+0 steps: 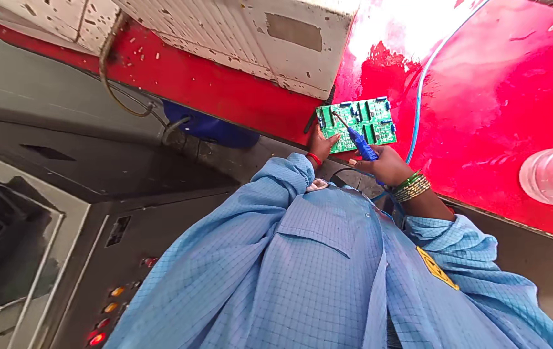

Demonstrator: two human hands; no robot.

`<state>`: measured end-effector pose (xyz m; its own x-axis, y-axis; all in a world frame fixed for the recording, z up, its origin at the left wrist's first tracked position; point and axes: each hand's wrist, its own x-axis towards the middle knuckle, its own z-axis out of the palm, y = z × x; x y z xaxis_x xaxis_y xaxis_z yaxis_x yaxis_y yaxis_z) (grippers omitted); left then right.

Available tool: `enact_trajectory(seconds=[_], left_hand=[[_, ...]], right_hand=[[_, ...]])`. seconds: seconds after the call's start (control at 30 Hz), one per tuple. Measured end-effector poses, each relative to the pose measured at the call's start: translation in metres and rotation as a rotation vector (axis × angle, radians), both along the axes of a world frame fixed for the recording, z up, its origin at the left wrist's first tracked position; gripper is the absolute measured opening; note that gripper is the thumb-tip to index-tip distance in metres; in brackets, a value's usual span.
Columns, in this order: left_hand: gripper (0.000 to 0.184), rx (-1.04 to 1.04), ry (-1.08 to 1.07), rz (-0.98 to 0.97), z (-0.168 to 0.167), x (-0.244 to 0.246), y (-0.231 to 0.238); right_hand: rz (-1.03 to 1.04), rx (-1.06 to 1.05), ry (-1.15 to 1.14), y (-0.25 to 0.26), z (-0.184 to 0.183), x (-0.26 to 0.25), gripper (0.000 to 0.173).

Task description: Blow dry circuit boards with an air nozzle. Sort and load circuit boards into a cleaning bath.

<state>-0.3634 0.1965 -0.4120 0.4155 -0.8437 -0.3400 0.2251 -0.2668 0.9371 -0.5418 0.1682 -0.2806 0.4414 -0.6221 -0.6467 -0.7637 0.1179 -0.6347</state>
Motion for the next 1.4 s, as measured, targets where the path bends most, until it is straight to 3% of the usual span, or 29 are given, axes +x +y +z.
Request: enact_trajectory(seconds=[0.27,1.1,1.4], left_hand=[[0.078,0.003,0.01,-0.01,0.002,0.001,0.0],[0.083,-0.018,-0.002,-0.004,-0.003,0.001,0.0],[0.085,0.003,0.036,-0.001,0.005,-0.001,0.002]], right_hand=[[-0.012,0.015,0.033,0.008,-0.01,-0.021,0.044],[-0.165,0.01,0.011,-0.027,-0.02,-0.012,0.043],[-0.125,-0.002,0.046,-0.002,-0.017,-0.019,0.043]])
